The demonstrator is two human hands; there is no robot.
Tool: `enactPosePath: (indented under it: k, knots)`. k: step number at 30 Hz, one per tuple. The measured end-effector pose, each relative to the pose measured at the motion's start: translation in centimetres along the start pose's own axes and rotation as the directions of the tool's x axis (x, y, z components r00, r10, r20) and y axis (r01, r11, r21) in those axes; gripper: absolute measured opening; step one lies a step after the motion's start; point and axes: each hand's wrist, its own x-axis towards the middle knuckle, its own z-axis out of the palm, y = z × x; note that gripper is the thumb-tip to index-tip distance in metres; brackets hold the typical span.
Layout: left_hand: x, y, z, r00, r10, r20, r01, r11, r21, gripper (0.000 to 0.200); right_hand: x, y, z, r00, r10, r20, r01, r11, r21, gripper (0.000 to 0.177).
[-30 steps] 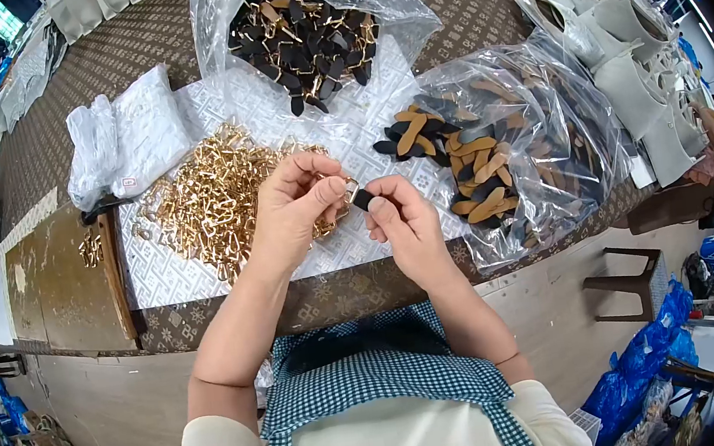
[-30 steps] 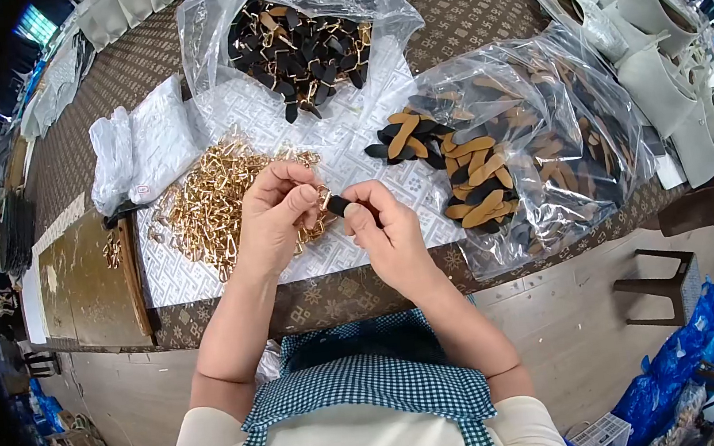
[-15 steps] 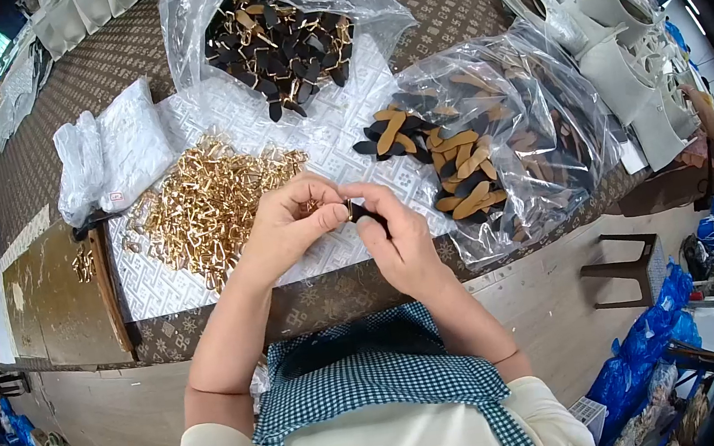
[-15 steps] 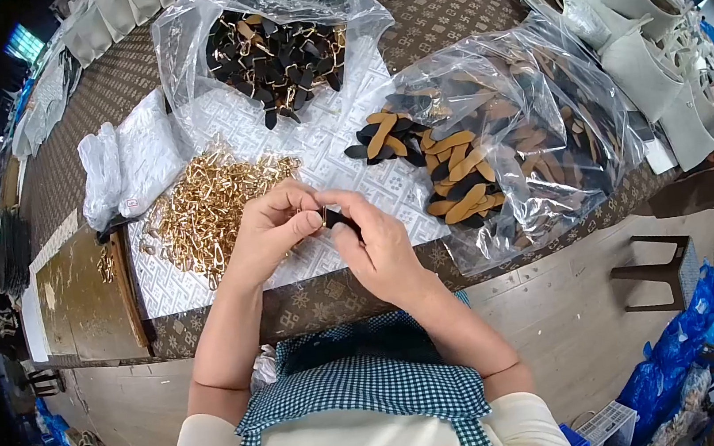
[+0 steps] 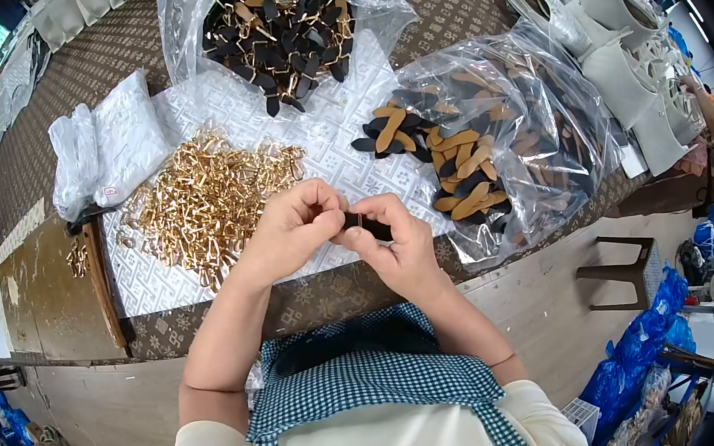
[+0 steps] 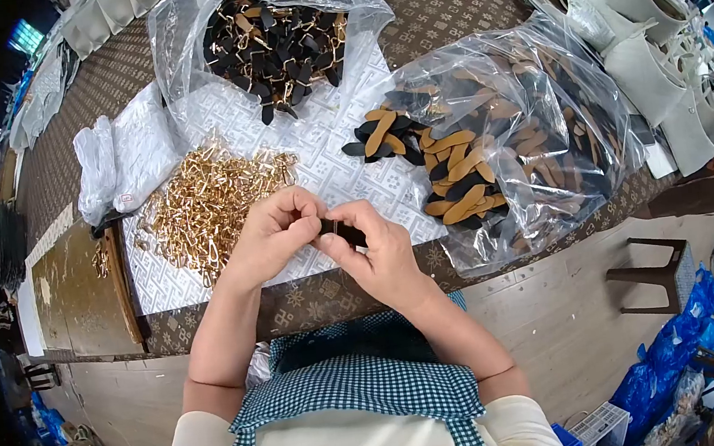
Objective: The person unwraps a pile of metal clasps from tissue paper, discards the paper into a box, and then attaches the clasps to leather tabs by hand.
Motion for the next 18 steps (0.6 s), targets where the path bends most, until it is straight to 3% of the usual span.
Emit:
enactPosePath:
  k: [5,8,10,11,12,13,14,15,17,18]
  knots:
    - [0.2,-0.1,-0.1,1.000,0.017,-0.025,-0.019,0.998,-0.053,0.006,0.2,0.3,-0.2,0.999,0.032,0.017,-0.030,0.994,-0.110,0.026]
    - [0.6,0.5,-0.2,0.994,0.003,-0.106,-0.010,0.998,-0.058,0.006,1.7,0.1,-0.5,0.985,-0.167,0.040,0.171,0.975,-0.140,0.025]
    - [1.3,0.9,-0.2,0.985,0.017,-0.172,-0.037,0.993,-0.111,0.006,3.0,-0.4,-1.7,0.967,-0.231,0.103,0.250,0.939,-0.238,0.038]
    - [1.8,1.8,-0.2,0.964,0.084,-0.251,-0.102,0.993,-0.059,0.005,3.8,-0.7,-2.3,0.952,-0.285,0.115,0.307,0.904,-0.299,0.043]
    - [2.2,3.2,-0.2,0.928,0.112,-0.356,-0.132,0.991,-0.030,0.009,4.6,-1.1,-3.1,0.972,-0.189,0.142,0.230,0.893,-0.386,0.050]
    - [2.9,3.6,-1.2,0.901,0.225,-0.370,-0.249,0.968,-0.017,0.012,5.9,-0.4,-3.9,0.940,-0.316,0.130,0.342,0.847,-0.407,0.046]
    - [3.4,4.2,-1.4,0.831,0.359,-0.425,-0.345,0.932,0.112,0.026,6.9,0.1,-4.5,0.917,-0.379,0.122,0.385,0.764,-0.518,0.038]
    - [3.7,4.8,-2.1,0.761,0.509,-0.402,-0.387,0.854,0.349,0.040,7.6,0.1,-5.0,0.929,-0.342,0.138,0.354,0.717,-0.601,0.033]
    - [3.4,4.8,-3.1,0.682,0.636,-0.362,-0.312,0.700,0.642,0.044,8.7,1.1,-6.0,0.906,-0.358,0.228,0.403,0.559,-0.725,0.035]
    - [2.3,5.4,-2.9,0.784,0.514,-0.349,-0.177,0.723,0.668,0.037,9.1,2.0,-6.3,0.906,-0.344,0.246,0.404,0.535,-0.742,0.035]
